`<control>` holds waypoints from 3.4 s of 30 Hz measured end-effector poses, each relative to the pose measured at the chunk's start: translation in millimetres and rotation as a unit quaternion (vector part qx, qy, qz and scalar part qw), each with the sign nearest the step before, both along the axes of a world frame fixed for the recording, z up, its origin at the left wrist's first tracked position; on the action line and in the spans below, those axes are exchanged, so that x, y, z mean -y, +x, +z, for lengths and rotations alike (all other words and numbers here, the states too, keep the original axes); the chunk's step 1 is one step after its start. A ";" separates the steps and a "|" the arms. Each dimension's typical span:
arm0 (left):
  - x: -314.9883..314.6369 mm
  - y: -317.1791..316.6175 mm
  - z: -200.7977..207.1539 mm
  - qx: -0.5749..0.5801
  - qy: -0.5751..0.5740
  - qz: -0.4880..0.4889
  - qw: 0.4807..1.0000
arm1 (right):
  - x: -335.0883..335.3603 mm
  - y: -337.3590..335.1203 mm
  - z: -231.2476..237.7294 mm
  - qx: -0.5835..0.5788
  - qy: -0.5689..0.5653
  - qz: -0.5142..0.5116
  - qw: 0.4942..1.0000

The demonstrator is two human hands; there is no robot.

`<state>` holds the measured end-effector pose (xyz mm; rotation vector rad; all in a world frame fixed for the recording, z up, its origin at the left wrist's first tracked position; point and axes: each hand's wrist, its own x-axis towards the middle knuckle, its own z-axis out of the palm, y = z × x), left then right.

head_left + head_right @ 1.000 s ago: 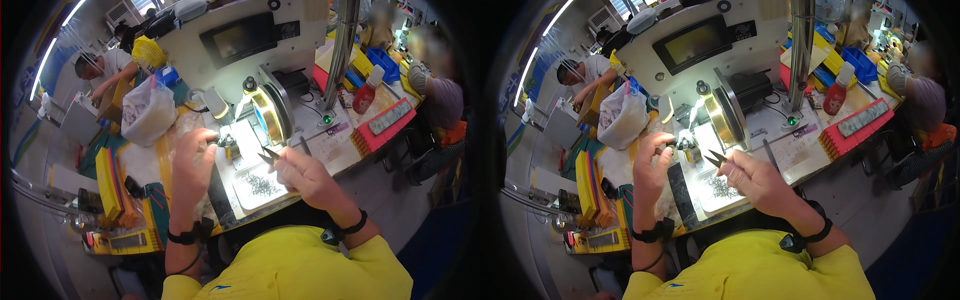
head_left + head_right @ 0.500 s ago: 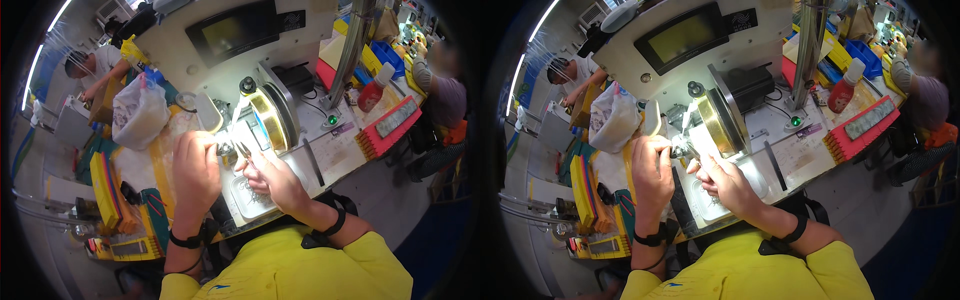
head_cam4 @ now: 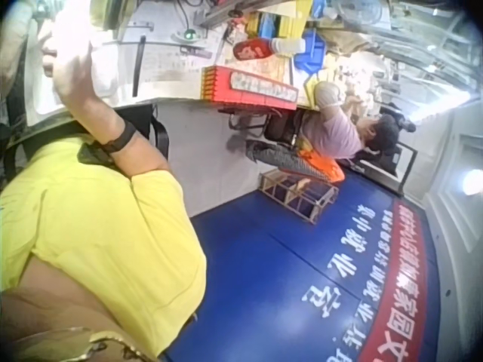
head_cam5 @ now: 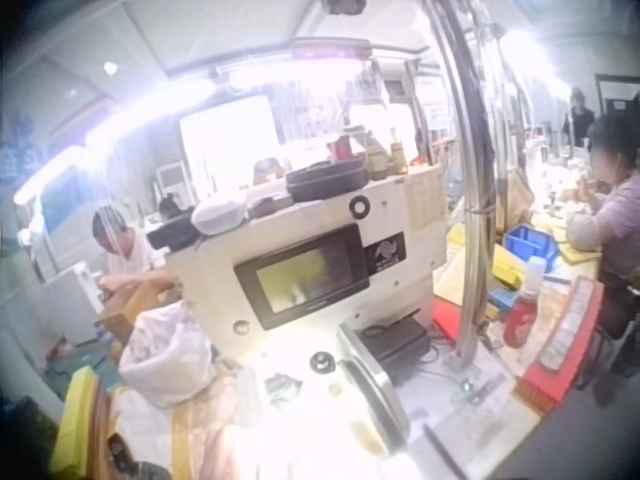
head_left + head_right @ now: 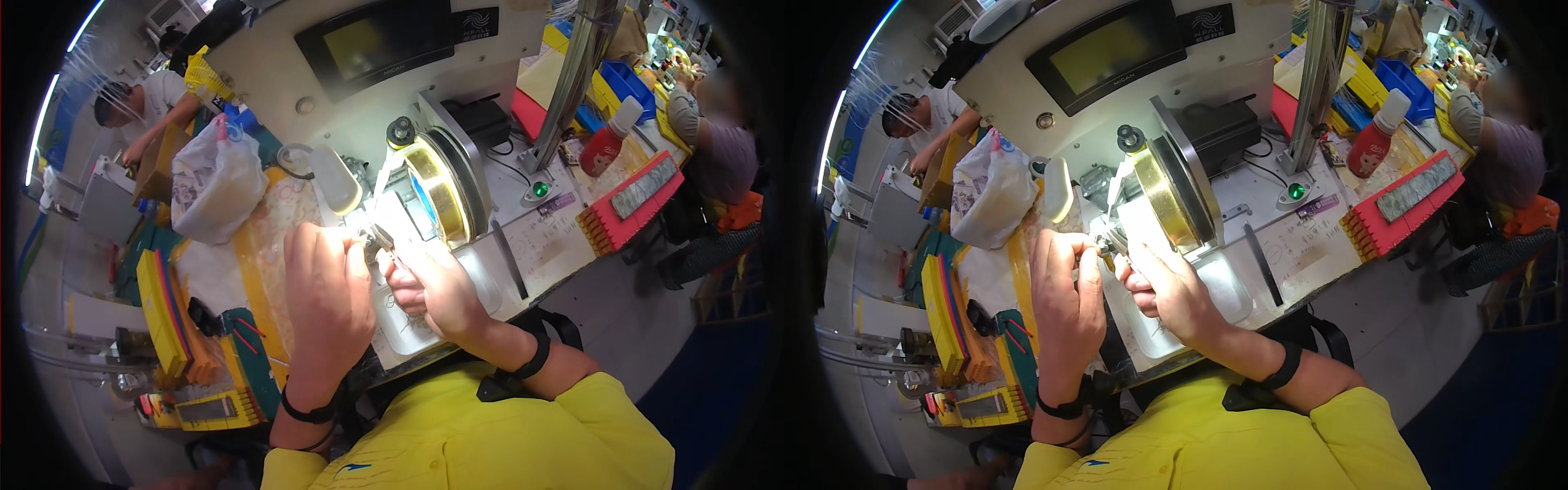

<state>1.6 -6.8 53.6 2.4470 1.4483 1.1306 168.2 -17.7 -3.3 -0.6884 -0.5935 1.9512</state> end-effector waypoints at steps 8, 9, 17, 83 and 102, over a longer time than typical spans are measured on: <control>-3.2 -12.3 -5.6 0.001 0.012 0.003 1.000 | 2.0 2.4 -8.0 0.148 0.103 -0.028 0.983; -1.6 -18.9 -3.8 0.069 -0.061 -0.006 0.996 | 4.7 6.9 -13.7 0.287 0.206 -0.045 0.935; 18.1 -151.5 6.5 0.401 -0.189 0.042 0.895 | 40.1 124.8 -6.6 0.523 0.235 -0.258 0.778; -10.0 6.2 -26.9 0.295 -0.171 -0.039 0.939 | -67.9 329.5 41.2 0.684 0.195 -0.464 0.528; -16.6 7.3 -38.6 0.367 -0.228 -0.132 0.892 | -16.6 41.4 71.5 0.338 0.418 -0.338 0.773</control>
